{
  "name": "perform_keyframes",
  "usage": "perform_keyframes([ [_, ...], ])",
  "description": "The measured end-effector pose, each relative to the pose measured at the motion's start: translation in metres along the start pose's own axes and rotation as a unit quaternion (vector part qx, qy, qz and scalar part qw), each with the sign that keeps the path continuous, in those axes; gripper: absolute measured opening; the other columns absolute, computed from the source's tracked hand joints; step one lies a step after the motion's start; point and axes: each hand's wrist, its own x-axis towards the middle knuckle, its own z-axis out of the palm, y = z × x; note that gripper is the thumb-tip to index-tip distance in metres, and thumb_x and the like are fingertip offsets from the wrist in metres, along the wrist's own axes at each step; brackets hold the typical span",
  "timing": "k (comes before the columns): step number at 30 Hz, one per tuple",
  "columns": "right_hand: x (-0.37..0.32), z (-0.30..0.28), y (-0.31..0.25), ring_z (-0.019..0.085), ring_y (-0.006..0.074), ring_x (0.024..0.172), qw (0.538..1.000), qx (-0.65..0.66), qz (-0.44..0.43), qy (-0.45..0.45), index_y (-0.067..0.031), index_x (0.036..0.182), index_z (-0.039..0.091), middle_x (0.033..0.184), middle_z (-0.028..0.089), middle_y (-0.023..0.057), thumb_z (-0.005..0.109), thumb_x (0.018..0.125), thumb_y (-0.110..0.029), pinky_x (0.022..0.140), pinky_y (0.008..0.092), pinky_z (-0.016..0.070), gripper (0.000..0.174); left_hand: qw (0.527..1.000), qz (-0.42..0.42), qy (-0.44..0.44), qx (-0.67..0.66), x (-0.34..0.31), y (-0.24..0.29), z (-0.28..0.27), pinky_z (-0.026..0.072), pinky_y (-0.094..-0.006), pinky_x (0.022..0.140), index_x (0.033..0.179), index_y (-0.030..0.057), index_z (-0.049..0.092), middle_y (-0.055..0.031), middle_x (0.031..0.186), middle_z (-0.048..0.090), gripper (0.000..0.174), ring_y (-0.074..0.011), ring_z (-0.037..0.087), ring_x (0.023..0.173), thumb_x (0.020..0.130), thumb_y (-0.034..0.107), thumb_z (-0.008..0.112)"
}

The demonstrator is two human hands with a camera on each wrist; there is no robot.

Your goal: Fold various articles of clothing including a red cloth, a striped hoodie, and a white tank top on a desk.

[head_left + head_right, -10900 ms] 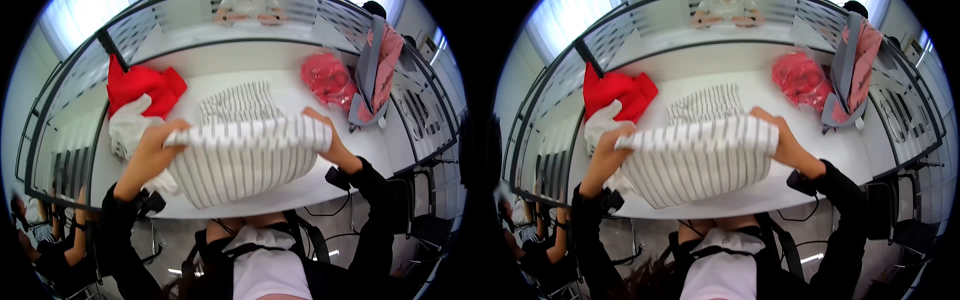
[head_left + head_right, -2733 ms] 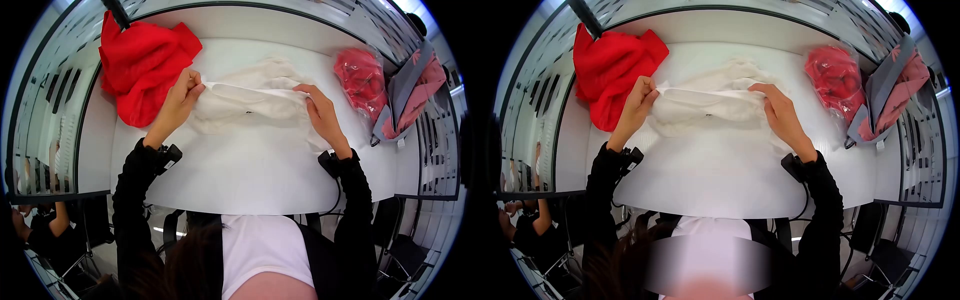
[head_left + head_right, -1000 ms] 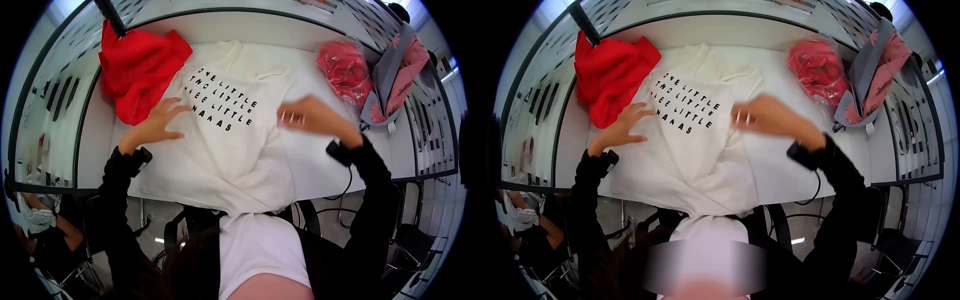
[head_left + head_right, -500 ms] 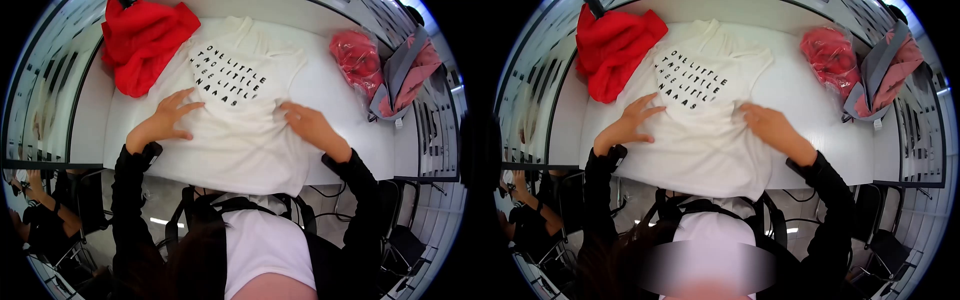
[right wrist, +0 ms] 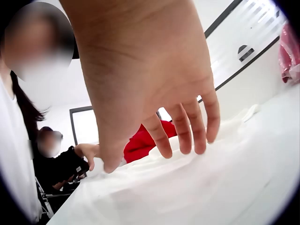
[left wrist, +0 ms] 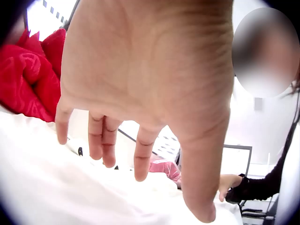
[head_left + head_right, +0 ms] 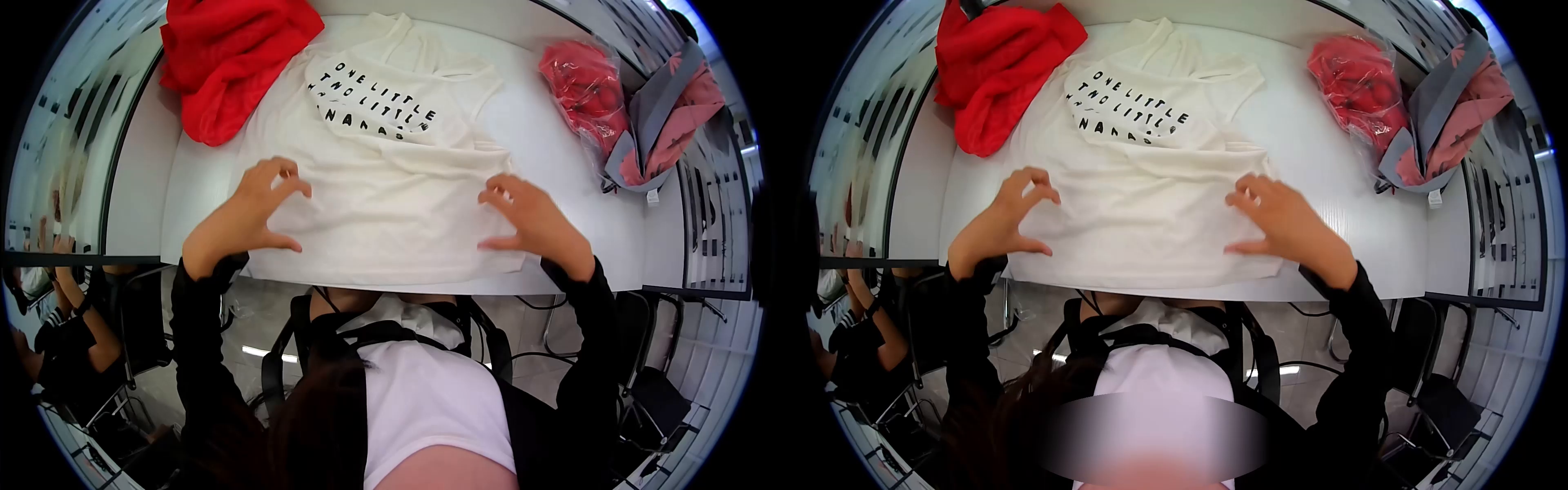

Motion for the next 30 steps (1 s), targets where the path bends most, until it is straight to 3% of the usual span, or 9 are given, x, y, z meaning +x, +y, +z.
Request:
perform_keyframes([
  [3,-0.005,0.013,-0.011,0.051,0.0264,0.097,0.999,-0.009,-0.021,0.027,-0.0033,0.097,0.055,0.107,0.05,0.0108,0.072,0.066,-0.022,0.079,0.035,0.0456,0.04,1.0,-0.006,-0.027,0.008,-0.003,0.003,0.012,0.0343,-0.037,0.094,0.096,0.0109,0.053,-0.0097,0.111,0.045,0.045,-0.03,0.043,0.108,0.058,0.012,0.078],
  [6,-0.014,0.022,-0.003,0.054,0.0266,0.093,0.998,-0.034,-0.005,0.044,-0.003,0.095,0.053,0.103,0.052,0.0108,0.066,0.068,-0.011,0.077,0.0355,0.0466,0.03,0.999,0.007,0.008,0.036,-0.006,-0.001,0.021,0.0369,-0.0362,0.091,0.092,0.0095,0.052,-0.0086,0.109,0.049,0.035,-0.0296,0.047,0.105,0.064,0.004,0.071],
  [8,-0.017,0.022,-0.001,0.055,0.0272,0.09,0.997,-0.007,0.046,0.062,-0.0031,0.094,0.053,0.098,0.054,0.0108,0.061,0.071,-0.006,0.074,0.0356,0.0472,0.024,0.999,0.006,0.022,0.044,-0.007,-0.006,0.025,0.038,-0.036,0.09,0.091,0.0086,0.05,-0.008,0.107,0.051,0.031,-0.0294,0.048,0.102,0.066,0.002,0.068],
  [11,-0.016,0.011,-0.006,0.056,0.0286,0.085,0.983,0.046,0.159,0.076,-0.0029,0.094,0.052,0.092,0.056,0.0111,0.055,0.075,-0.002,0.071,0.0355,0.0471,0.02,0.992,-0.094,0.036,-0.074,-0.003,-0.005,0.023,0.0389,-0.0373,0.09,0.089,0.0071,0.049,-0.0076,0.109,0.053,0.031,-0.0301,0.05,0.101,0.066,0.003,0.069],
  [12,-0.015,0.007,-0.008,0.056,0.0291,0.083,0.974,0.066,0.201,0.079,-0.0029,0.095,0.051,0.091,0.056,0.0112,0.054,0.076,0.0,0.071,0.0355,0.0469,0.019,0.995,-0.055,0.038,-0.068,-0.002,-0.002,0.022,0.0387,-0.0378,0.09,0.089,0.0069,0.049,-0.0078,0.111,0.053,0.031,-0.0303,0.049,0.102,0.066,0.003,0.069],
  [14,-0.016,0.008,-0.006,0.056,0.0299,0.083,0.974,0.05,0.18,0.125,-0.0026,0.095,0.051,0.091,0.056,0.0112,0.052,0.077,0.0,0.071,0.0358,0.0462,0.018,0.997,0.02,0.042,-0.056,0.0,0.007,0.019,0.0381,-0.0387,0.092,0.089,0.0065,0.048,-0.0083,0.115,0.052,0.032,-0.0308,0.048,0.106,0.066,0.004,0.07],
  [19,-0.021,0.013,0.001,0.051,0.0284,0.088,0.99,-0.055,0.011,0.127,-0.0032,0.09,0.054,0.094,0.052,0.0101,0.06,0.071,-0.003,0.076,0.0368,0.0428,0.02,0.999,0.028,0.038,0.006,0.0,0.015,0.024,0.0381,-0.0386,0.094,0.086,0.0064,0.05,-0.0096,0.118,0.051,0.028,-0.0322,0.046,0.111,0.066,0.002,0.069],
  [24,-0.02,0.007,-0.014,0.047,0.0251,0.093,0.994,-0.062,0.052,0.071,-0.0041,0.084,0.055,0.095,0.046,0.0079,0.069,0.063,-0.01,0.083,0.0366,0.0398,0.026,0.997,0.036,0.068,0.031,-0.001,0.015,0.029,0.0435,-0.0369,0.086,0.083,0.0038,0.051,-0.0092,0.115,0.052,0.021,-0.0308,0.05,0.105,0.068,-0.001,0.065],
  [30,-0.019,0.018,0.0,0.05,0.0233,0.086,0.989,-0.106,-0.005,0.107,-0.0029,0.083,0.052,0.093,0.049,0.0083,0.063,0.064,-0.004,0.08,0.0343,0.0414,0.022,0.967,-0.041,0.251,-0.019,0.0,0.027,0.023,0.0473,-0.0299,0.074,0.086,0.0017,0.051,-0.0091,0.099,0.059,0.013,-0.0261,0.06,0.084,0.077,-0.002,0.06],
])
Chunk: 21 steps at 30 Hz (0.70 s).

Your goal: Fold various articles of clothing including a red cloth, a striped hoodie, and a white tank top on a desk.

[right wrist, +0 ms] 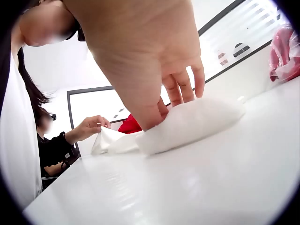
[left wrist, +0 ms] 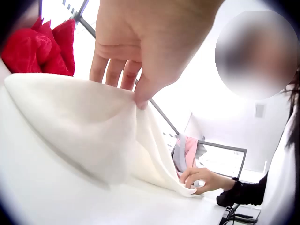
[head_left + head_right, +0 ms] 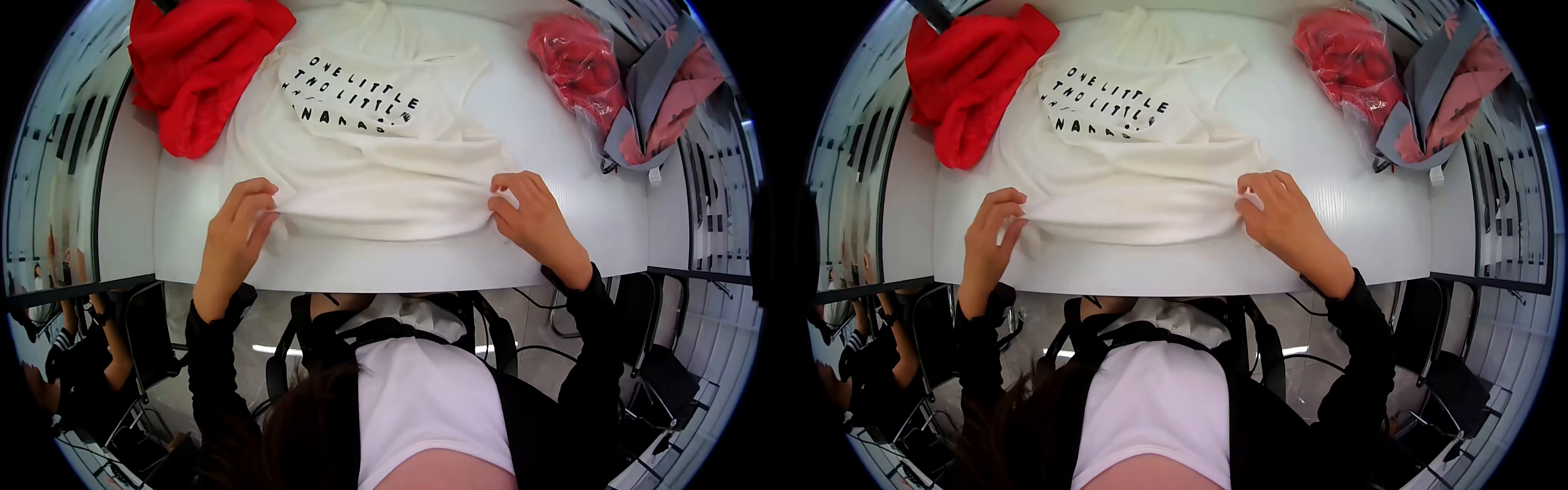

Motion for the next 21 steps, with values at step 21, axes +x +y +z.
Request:
perform_keyframes([
  [21,0.014,-0.03,-0.015,0.052,0.0236,0.065,0.988,0.098,0.115,0.042,-0.0088,0.096,0.056,0.079,0.05,0.0072,0.071,0.064,-0.01,0.058,0.0282,0.0443,0.035,0.987,0.052,-0.067,0.136,0.015,0.012,0.001,0.0432,-0.0318,0.054,0.099,0.0077,0.056,-0.0057,0.094,0.054,0.048,-0.0234,0.055,0.068,0.055,0.015,0.074],
])
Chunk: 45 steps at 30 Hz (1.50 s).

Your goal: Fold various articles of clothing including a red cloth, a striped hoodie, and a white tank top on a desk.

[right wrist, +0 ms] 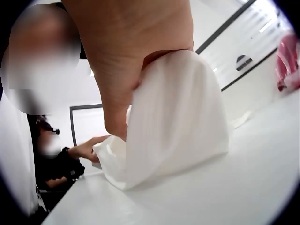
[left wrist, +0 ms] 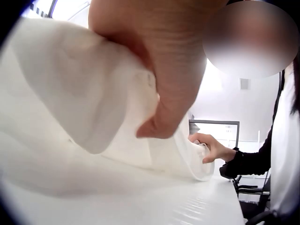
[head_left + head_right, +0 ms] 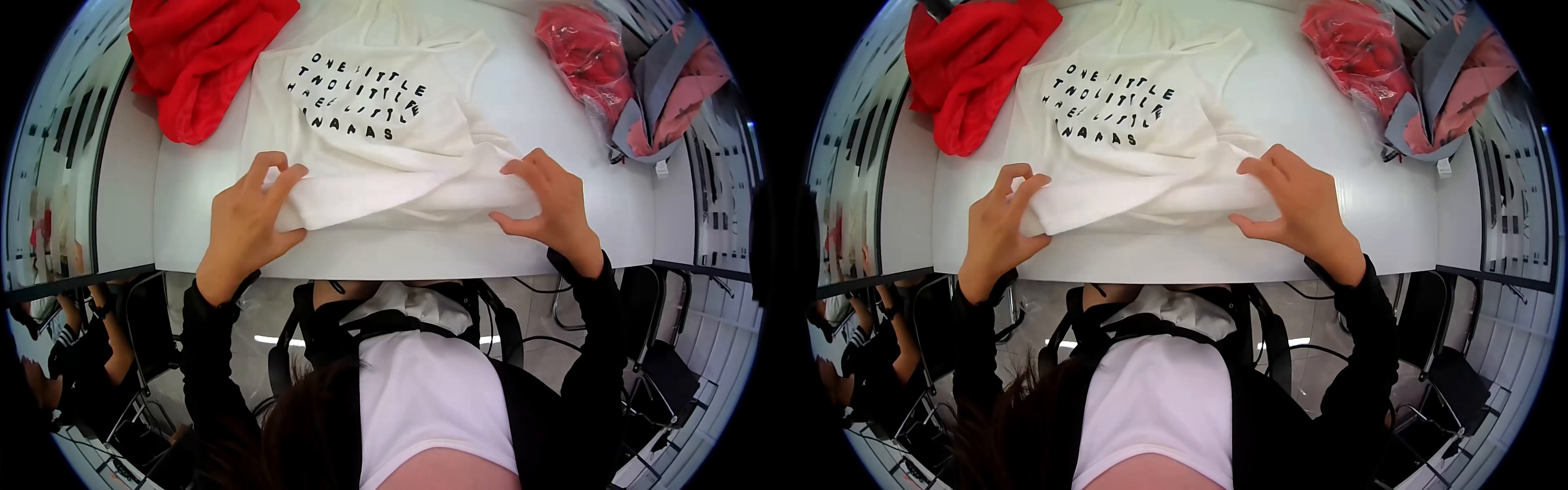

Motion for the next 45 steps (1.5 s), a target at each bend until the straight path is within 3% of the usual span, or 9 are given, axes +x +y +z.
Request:
perform_keyframes([
  [6,-0.012,-0.003,0.005,0.053,0.0256,0.077,0.995,-0.064,0.066,0.038,-0.0086,0.107,0.057,0.094,0.05,0.0102,0.057,0.058,0.007,0.064,0.0326,0.046,0.052,0.996,0.002,0.056,0.068,-0.015,-0.017,-0.015,0.0453,-0.0344,0.064,0.099,0.0035,0.055,-0.009,0.102,0.055,0.046,-0.0275,0.053,0.089,0.056,-0.011,0.053],
  [7,-0.014,-0.005,0.007,0.054,0.0263,0.079,0.995,-0.056,0.052,0.065,-0.0076,0.107,0.057,0.095,0.05,0.0111,0.056,0.058,0.008,0.066,0.0323,0.0463,0.052,0.992,0.01,0.099,0.081,-0.015,-0.014,-0.02,0.0449,-0.0332,0.06,0.093,0.0025,0.057,-0.0087,0.099,0.056,0.04,-0.025,0.054,0.079,0.056,-0.012,0.054],
  [12,-0.029,-0.019,0.011,0.054,0.0288,0.087,0.991,-0.015,0.088,0.1,-0.0039,0.108,0.056,0.105,0.049,0.0126,0.049,0.063,0.014,0.076,0.0325,0.046,0.049,0.988,-0.074,0.118,0.073,-0.044,-0.02,-0.032,0.0467,-0.0337,0.066,0.086,0.0001,0.057,-0.0094,0.09,0.058,0.025,-0.0266,0.058,0.079,0.065,-0.013,0.053],
  [18,-0.043,-0.041,0.022,0.057,0.0225,0.08,0.976,0.039,0.184,0.112,-0.003,0.105,0.056,0.089,0.055,0.0102,0.048,0.066,0.016,0.073,0.0305,0.0453,0.044,0.975,-0.167,0.145,-0.004,-0.066,-0.025,-0.032,0.0463,-0.0298,0.067,0.085,-0.0004,0.055,-0.0105,0.086,0.057,0.02,-0.0266,0.057,0.075,0.07,-0.014,0.051],
  [21,-0.04,-0.051,0.02,0.056,0.0222,0.078,0.981,0.019,0.163,0.106,-0.0023,0.096,0.058,0.09,0.054,0.0089,0.048,0.066,0.016,0.068,0.0288,0.0444,0.036,0.97,-0.185,0.13,-0.089,-0.068,-0.023,-0.028,0.0428,-0.0227,0.059,0.087,0.0009,0.056,-0.008,0.088,0.057,0.02,-0.0168,0.055,0.074,0.074,-0.013,0.05],
  [28,-0.016,-0.085,0.038,0.052,0.022,0.071,0.991,0.013,0.128,0.047,-0.0013,0.085,0.057,0.084,0.048,0.0082,0.05,0.067,0.014,0.061,0.0283,0.0417,0.024,0.939,-0.241,0.135,-0.206,-0.064,-0.025,-0.031,0.0415,-0.0216,0.048,0.088,-0.0001,0.058,-0.0075,0.086,0.059,0.014,-0.0106,0.05,0.056,0.082,-0.008,0.049],
  [36,0.038,-0.07,0.06,0.054,0.0288,0.079,0.994,-0.04,-0.002,-0.099,-0.0025,0.08,0.056,0.081,0.054,0.0095,0.052,0.067,0.005,0.068,0.0371,0.0416,0.015,0.957,-0.122,0.154,-0.215,-0.051,-0.025,-0.027,0.0465,-0.0258,0.059,0.087,-0.0006,0.058,-0.0101,0.086,0.059,0.017,-0.0171,0.058,0.064,0.077,-0.012,0.051],
  [42,0.087,-0.036,0.041,0.054,0.0282,0.08,0.962,0.002,0.028,-0.271,-0.0049,0.081,0.059,0.078,0.056,0.0099,0.047,0.071,0.002,0.069,0.0366,0.042,0.018,0.963,-0.091,0.152,-0.201,-0.043,-0.023,-0.028,0.0467,-0.0267,0.06,0.087,0.0003,0.059,-0.0102,0.086,0.059,0.019,-0.0187,0.058,0.066,0.075,-0.012,0.052],
  [45,0.105,-0.031,0.035,0.055,0.0285,0.078,0.959,0.009,0.059,-0.279,-0.0045,0.081,0.06,0.077,0.057,0.0104,0.045,0.07,0.003,0.068,0.0364,0.0423,0.02,0.969,-0.078,0.143,-0.185,-0.038,-0.026,-0.026,0.0469,-0.0274,0.062,0.086,0.0003,0.059,-0.0108,0.086,0.059,0.02,-0.021,0.059,0.071,0.073,-0.013,0.053],
])
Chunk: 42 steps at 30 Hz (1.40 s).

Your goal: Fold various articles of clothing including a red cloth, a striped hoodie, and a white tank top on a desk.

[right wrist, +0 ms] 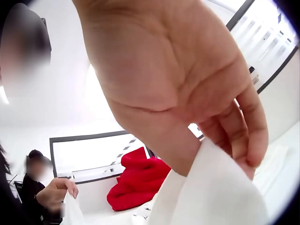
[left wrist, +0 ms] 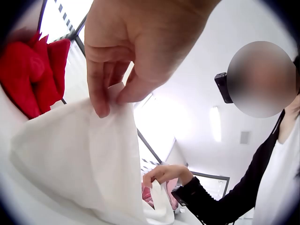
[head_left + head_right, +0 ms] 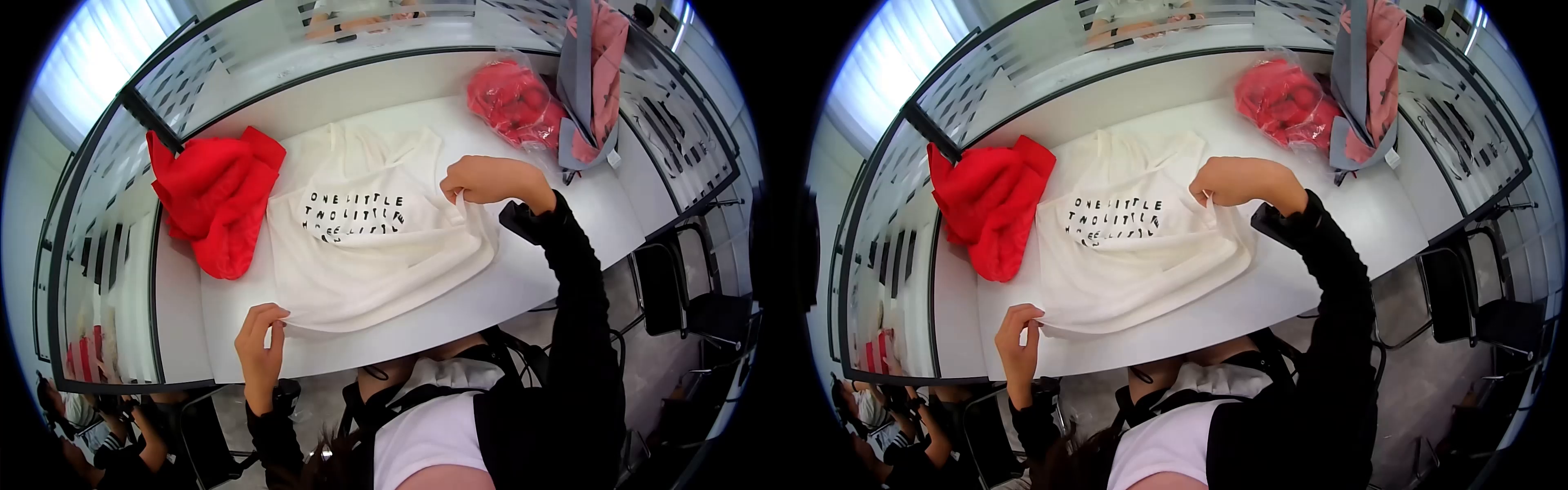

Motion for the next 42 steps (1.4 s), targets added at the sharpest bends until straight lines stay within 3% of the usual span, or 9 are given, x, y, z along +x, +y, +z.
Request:
perform_keyframes([
  [5,0.017,-0.002,0.003,0.055,0.0274,0.079,0.995,0.027,-0.061,0.069,-0.0043,0.079,0.058,0.077,0.058,0.0102,0.048,0.069,0.004,0.069,0.0352,0.0431,0.017,0.999,0.014,-0.013,-0.025,0.008,0.004,0.007,0.0471,-0.0272,0.064,0.087,0.0005,0.06,-0.0105,0.086,0.059,0.02,-0.0219,0.059,0.071,0.072,-0.012,0.055],
  [13,0.07,0.046,-0.005,0.057,0.0289,0.075,0.981,0.093,-0.169,0.036,-0.0038,0.084,0.06,0.078,0.059,0.0122,0.053,0.071,-0.004,0.069,0.0356,0.0449,0.015,0.999,0.005,-0.027,-0.029,0.022,-0.006,0.01,0.0467,-0.0268,0.058,0.084,0.002,0.06,-0.0085,0.082,0.058,0.015,-0.0193,0.056,0.065,0.07,-0.001,0.065],
  [20,0.088,0.06,-0.01,0.058,0.0294,0.069,0.988,0.087,-0.128,-0.027,-0.0061,0.081,0.059,0.074,0.061,0.0103,0.053,0.073,-0.013,0.061,0.0383,0.0443,0.012,0.997,-0.013,-0.069,-0.01,0.029,-0.019,0.008,0.0462,-0.0279,0.058,0.083,0.0027,0.06,-0.0084,0.081,0.057,0.015,-0.0208,0.056,0.065,0.07,-0.002,0.065],
  [23,0.061,0.06,-0.009,0.058,0.0306,0.072,0.985,0.035,-0.163,0.032,-0.0073,0.083,0.058,0.076,0.06,0.0105,0.051,0.076,-0.015,0.063,0.04,0.0445,0.012,0.997,-0.013,-0.078,-0.003,0.027,-0.019,0.011,0.0456,-0.0286,0.059,0.083,0.0028,0.059,-0.009,0.081,0.055,0.014,-0.0228,0.056,0.067,0.071,-0.004,0.064],
  [26,-0.004,0.06,-0.014,0.058,0.0322,0.079,0.993,0.042,-0.08,0.071,-0.0086,0.093,0.054,0.086,0.058,0.012,0.049,0.082,-0.017,0.068,0.0423,0.0456,0.015,0.996,-0.021,-0.084,0.003,0.028,-0.019,0.013,0.0455,-0.0291,0.059,0.083,0.0028,0.059,-0.0094,0.081,0.055,0.014,-0.0238,0.056,0.069,0.072,-0.004,0.063],
  [28,-0.059,0.077,-0.022,0.058,0.0313,0.079,0.98,0.082,-0.064,0.171,-0.0061,0.094,0.054,0.086,0.057,0.0114,0.058,0.075,-0.007,0.07,0.0377,0.0467,0.02,0.993,-0.035,-0.112,-0.012,0.028,-0.01,0.016,0.0459,-0.0321,0.061,0.085,0.0028,0.058,-0.0104,0.085,0.054,0.014,-0.0259,0.056,0.071,0.072,-0.003,0.062],
  [32,-0.149,0.122,-0.052,0.059,0.025,0.071,0.931,0.191,0.145,0.276,-0.001,0.091,0.057,0.081,0.059,0.0116,0.062,0.068,0.003,0.065,0.0305,0.0473,0.024,0.99,0.006,-0.142,0.025,0.016,-0.006,0.024,0.0461,-0.0347,0.066,0.091,0.003,0.056,-0.0118,0.09,0.052,0.02,-0.0297,0.055,0.077,0.073,-0.002,0.063],
  [35,-0.166,0.124,-0.071,0.059,0.029,0.077,0.947,0.228,0.15,0.168,-0.0029,0.091,0.057,0.084,0.06,0.0119,0.059,0.072,-0.002,0.07,0.0339,0.0476,0.019,0.986,-0.048,-0.161,0.009,0.008,-0.008,0.026,0.0462,-0.0332,0.067,0.091,0.0028,0.057,-0.0111,0.092,0.052,0.021,-0.0281,0.055,0.078,0.072,-0.002,0.064],
  [42,-0.063,0.108,-0.048,0.059,0.032,0.078,0.986,0.131,-0.099,-0.031,-0.0051,0.091,0.054,0.082,0.061,0.013,0.052,0.077,-0.01,0.067,0.0398,0.0461,0.014,0.989,-0.059,-0.131,-0.017,0.013,-0.012,0.016,0.0458,-0.0336,0.07,0.091,0.0028,0.058,-0.0108,0.091,0.052,0.023,-0.0283,0.055,0.08,0.07,-0.002,0.065],
])
